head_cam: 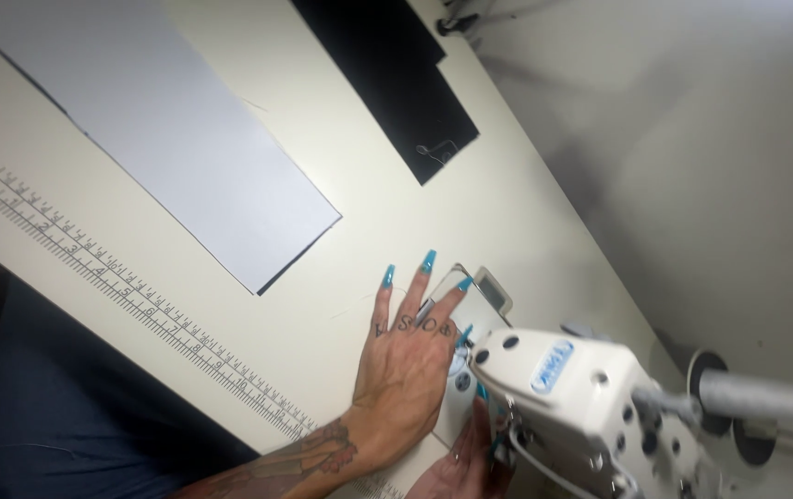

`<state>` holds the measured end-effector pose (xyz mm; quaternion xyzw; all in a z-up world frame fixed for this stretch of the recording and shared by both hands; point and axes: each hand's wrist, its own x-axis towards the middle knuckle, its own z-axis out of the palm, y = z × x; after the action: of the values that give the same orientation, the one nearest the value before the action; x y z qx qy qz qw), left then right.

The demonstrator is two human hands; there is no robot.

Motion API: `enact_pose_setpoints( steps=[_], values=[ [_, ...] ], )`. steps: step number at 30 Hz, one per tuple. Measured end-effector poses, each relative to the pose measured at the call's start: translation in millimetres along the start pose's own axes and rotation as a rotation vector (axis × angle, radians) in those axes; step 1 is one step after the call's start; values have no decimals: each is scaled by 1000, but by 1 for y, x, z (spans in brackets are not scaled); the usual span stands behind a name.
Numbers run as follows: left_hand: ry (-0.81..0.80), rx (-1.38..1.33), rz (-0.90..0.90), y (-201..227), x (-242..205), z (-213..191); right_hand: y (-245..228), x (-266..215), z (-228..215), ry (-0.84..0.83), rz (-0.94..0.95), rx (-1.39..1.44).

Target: Thread a sewing machine needle and sort leather pieces

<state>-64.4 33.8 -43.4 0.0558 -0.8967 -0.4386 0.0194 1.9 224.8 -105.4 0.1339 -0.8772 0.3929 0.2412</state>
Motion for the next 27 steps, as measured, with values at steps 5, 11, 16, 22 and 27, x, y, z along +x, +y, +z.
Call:
enact_pose_setpoints(
  steps=[5, 11, 16, 22, 27],
  values=[
    [-14, 91, -39, 13, -3, -3, -97, 59, 42, 404, 571, 658],
    [62, 164, 24, 18, -10, 9, -94, 55, 27, 399, 639, 751],
    [198, 76, 39, 28, -15, 6, -96, 56, 21, 336, 566, 786],
    [206, 87, 60, 32, -19, 12, -98, 55, 11, 296, 665, 745],
    [193, 91, 72, 32, -20, 18, -89, 52, 7, 289, 625, 726]
  ],
)
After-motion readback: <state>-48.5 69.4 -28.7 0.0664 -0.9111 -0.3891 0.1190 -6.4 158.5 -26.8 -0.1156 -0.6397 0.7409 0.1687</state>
